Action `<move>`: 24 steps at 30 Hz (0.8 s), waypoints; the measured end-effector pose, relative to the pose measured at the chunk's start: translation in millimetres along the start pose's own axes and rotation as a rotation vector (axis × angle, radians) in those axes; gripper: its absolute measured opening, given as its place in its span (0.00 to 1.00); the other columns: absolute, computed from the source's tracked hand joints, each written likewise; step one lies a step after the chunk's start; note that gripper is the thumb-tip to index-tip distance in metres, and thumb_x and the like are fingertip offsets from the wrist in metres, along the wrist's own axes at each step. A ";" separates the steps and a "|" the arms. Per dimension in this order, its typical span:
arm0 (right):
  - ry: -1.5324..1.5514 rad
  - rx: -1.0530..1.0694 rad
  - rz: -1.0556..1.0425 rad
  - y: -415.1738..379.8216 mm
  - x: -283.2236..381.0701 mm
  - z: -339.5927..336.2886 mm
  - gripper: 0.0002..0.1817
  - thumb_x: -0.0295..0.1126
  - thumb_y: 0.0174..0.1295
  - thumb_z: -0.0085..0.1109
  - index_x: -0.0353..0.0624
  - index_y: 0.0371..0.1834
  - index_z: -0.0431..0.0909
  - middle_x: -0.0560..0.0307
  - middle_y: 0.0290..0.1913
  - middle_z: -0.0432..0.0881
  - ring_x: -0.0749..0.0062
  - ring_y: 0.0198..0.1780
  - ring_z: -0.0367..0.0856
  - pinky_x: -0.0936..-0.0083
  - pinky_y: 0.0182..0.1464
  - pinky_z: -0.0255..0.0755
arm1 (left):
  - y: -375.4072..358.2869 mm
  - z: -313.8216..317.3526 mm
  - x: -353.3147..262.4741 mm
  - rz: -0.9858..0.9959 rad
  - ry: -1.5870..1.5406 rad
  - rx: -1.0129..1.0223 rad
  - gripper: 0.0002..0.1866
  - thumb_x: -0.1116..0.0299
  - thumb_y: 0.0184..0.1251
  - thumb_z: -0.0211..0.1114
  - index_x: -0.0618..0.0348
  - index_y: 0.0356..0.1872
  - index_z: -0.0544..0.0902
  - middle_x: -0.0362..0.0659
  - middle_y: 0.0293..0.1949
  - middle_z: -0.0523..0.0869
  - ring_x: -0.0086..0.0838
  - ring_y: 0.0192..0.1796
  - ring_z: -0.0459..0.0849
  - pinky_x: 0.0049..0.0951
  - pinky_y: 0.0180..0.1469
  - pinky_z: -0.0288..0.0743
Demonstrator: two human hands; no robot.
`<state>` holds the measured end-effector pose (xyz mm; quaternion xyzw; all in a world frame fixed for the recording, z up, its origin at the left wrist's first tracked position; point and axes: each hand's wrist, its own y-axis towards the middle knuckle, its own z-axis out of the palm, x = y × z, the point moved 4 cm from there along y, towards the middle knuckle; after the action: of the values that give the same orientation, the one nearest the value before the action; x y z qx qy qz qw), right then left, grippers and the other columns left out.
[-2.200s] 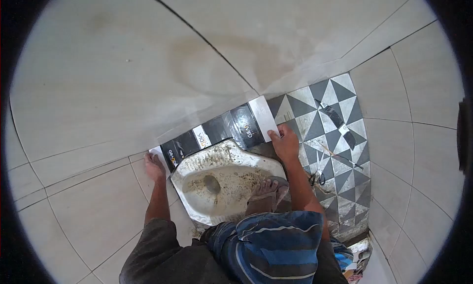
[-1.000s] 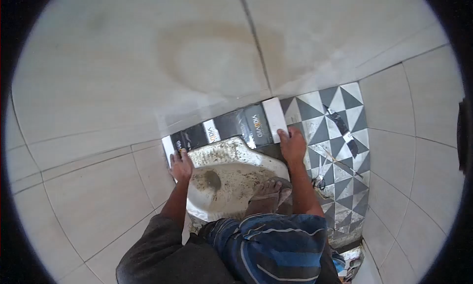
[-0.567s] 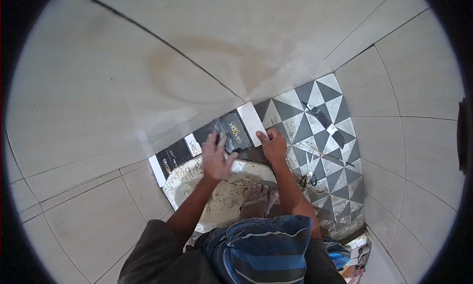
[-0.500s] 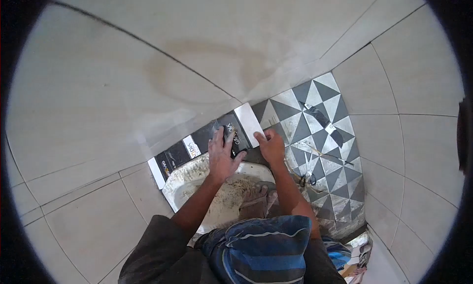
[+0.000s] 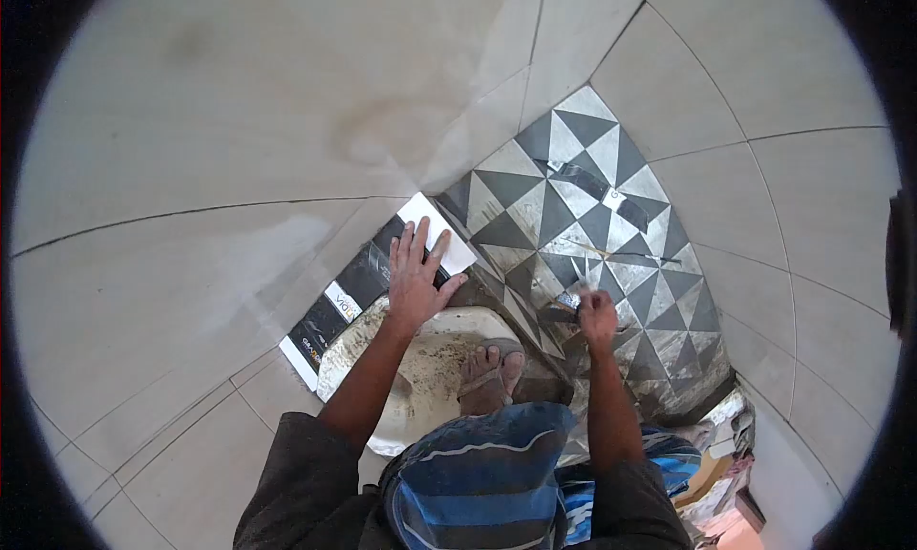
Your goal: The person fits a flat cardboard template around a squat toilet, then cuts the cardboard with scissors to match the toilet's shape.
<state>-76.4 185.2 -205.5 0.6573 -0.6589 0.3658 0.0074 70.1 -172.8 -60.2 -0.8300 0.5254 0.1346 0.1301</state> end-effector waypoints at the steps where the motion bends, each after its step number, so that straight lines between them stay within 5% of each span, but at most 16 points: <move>1: 0.001 0.000 0.009 -8.3 -18.7 -10.4 0.20 0.46 0.64 0.65 0.37 0.40 0.81 0.46 0.36 0.84 0.55 0.41 0.84 0.63 0.46 0.76 | -0.7 1.8 -0.1 0.005 0.000 0.008 0.42 0.44 0.59 0.70 0.48 0.74 0.69 0.55 0.78 0.57 0.56 0.78 0.53 0.63 0.75 0.48; 3: -0.344 0.006 -0.080 -22.5 -40.9 -24.9 0.20 0.43 0.62 0.66 0.37 0.47 0.79 0.41 0.46 0.82 0.45 0.53 0.80 0.56 0.53 0.75 | 0.1 1.5 -1.0 0.008 0.002 -0.030 0.43 0.44 0.60 0.70 0.48 0.75 0.67 0.56 0.78 0.56 0.56 0.78 0.54 0.63 0.75 0.49; 6: -0.333 0.044 -0.094 -37.0 -66.0 -21.0 0.25 0.40 0.57 0.68 0.38 0.54 0.75 0.40 0.53 0.78 0.42 0.60 0.74 0.51 0.58 0.72 | -0.8 4.1 -0.3 -0.010 0.018 0.001 0.46 0.43 0.61 0.69 0.55 0.76 0.63 0.58 0.79 0.53 0.57 0.79 0.53 0.62 0.75 0.48; 9: -0.315 -0.080 -0.110 -41.3 -88.5 0.2 0.27 0.38 0.54 0.68 0.38 0.55 0.73 0.39 0.53 0.76 0.41 0.58 0.74 0.49 0.59 0.71 | -1.7 8.0 0.6 -0.023 0.044 0.035 0.49 0.42 0.62 0.67 0.60 0.77 0.58 0.60 0.79 0.50 0.59 0.79 0.51 0.63 0.76 0.47; 13: -0.355 0.004 -0.042 -27.3 -100.6 17.0 0.26 0.36 0.53 0.68 0.38 0.54 0.73 0.38 0.53 0.74 0.41 0.56 0.74 0.49 0.59 0.71 | -0.8 10.8 -0.5 -0.024 0.050 0.086 0.51 0.45 0.65 0.66 0.67 0.78 0.51 0.64 0.79 0.46 0.62 0.80 0.47 0.63 0.76 0.44; 18: -0.382 -0.087 0.001 -21.4 -55.1 -0.2 0.24 0.35 0.52 0.68 0.39 0.51 0.73 0.39 0.54 0.73 0.41 0.57 0.74 0.50 0.58 0.71 | -1.2 12.3 -0.5 -0.036 0.055 0.104 0.51 0.40 0.68 0.60 0.67 0.78 0.51 0.63 0.80 0.45 0.60 0.80 0.46 0.63 0.76 0.42; 21: -0.431 -0.136 0.086 -17.3 -51.8 1.0 0.23 0.37 0.52 0.69 0.40 0.49 0.74 0.40 0.51 0.75 0.42 0.54 0.76 0.49 0.57 0.71 | -0.1 13.4 1.5 -0.046 0.031 0.075 0.46 0.47 0.70 0.61 0.67 0.77 0.53 0.63 0.79 0.47 0.61 0.80 0.48 0.63 0.76 0.43; 24: -0.194 -0.190 -0.106 -7.0 -19.5 3.0 0.16 0.33 0.56 0.67 0.39 0.44 0.77 0.43 0.44 0.78 0.47 0.49 0.80 0.54 0.55 0.73 | 0.1 12.8 2.8 -0.061 0.030 0.033 0.42 0.49 0.72 0.60 0.65 0.77 0.55 0.62 0.79 0.50 0.60 0.79 0.50 0.63 0.76 0.45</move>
<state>-66.1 201.4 -213.9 0.7196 -0.6526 0.2359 0.0252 70.1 -170.6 -73.2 -0.8452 0.5040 0.1095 0.1400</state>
